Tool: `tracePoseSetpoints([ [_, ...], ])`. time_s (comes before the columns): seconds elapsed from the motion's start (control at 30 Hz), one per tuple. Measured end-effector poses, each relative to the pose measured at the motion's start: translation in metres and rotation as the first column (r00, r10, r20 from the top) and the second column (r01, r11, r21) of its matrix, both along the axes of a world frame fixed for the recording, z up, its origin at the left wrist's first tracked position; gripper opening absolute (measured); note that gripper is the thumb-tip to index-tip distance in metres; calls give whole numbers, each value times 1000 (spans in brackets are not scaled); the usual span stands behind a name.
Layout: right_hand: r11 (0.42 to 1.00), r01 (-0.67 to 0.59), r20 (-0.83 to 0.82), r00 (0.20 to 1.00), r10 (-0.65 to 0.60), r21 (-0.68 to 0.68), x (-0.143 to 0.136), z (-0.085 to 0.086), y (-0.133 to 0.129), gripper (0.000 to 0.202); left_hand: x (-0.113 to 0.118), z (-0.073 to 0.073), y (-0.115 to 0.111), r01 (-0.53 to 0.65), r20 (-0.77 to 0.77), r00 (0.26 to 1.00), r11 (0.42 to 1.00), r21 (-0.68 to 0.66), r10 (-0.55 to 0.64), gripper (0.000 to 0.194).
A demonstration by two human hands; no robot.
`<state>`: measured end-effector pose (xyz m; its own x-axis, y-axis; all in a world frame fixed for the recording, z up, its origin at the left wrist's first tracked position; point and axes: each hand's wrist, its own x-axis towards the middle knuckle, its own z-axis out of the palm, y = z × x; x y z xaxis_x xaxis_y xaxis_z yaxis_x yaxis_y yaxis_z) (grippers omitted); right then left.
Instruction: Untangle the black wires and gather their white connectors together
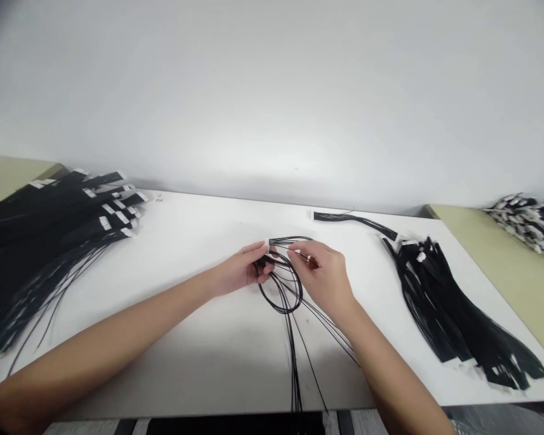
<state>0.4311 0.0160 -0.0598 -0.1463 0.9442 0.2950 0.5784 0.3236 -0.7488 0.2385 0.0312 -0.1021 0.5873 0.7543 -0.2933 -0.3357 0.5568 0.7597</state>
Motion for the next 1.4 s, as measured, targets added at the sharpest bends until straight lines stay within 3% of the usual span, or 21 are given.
tracePoseSetpoints([
  [0.13, 986, -118, 89, 990, 108, 117, -7, 4, 5, 7, -6, 8, -10, -5, -16, 1000, 1000, -9, 5, 34],
  [0.47, 975, -195, 112, 977, 183, 107, -27, -1, 8, 9, -17, 7, -28, -94, -29, 995, 996, -3, 94, 32],
  [0.6, 981, -79, 26, 997, 75, 179, -31, -8, 3, 10, -19, 6, -29, -133, 12, 991, 991, -8, 133, 30],
  [0.73, 884, 136, -216, 976, -40, 448, -28, -16, -2, 23, -24, 5, -28, -203, 65, 975, 974, -103, 210, 28],
  [0.8, 917, 201, -386, 921, -56, 346, -25, -19, -4, 16, -28, 5, -27, -233, 99, 963, 960, -156, 250, 26],
  [0.87, 984, 168, -474, 872, -122, 55, -22, -22, -6, 10, -31, 4, -26, -258, 140, 948, 948, -186, 285, 23],
  [0.93, 976, 54, -431, 891, -142, -211, -21, -24, -8, 10, -32, 3, -25, -260, 179, 938, 944, -203, 297, 21],
  [1.0, 938, -72, -367, 928, -62, -339, -22, -26, -10, 13, -32, 2, -25, -238, 218, 934, 947, -216, 284, 20],
  [1.13, 871, -248, -328, 938, 107, -424, -31, -28, -16, 20, -31, 3, -25, -187, 278, 927, 955, -232, 250, 21],
  [1.27, 818, -328, -315, 930, 192, -472, -37, -28, -23, 21, -32, 4, -26, -143, 295, 931, 959, -244, 214, 20],
  [1.4, 874, -258, -303, 943, 135, -411, -37, -28, -25, 16, -33, 2, -25, -105, 303, 937, 969, -225, 172, 20],
])
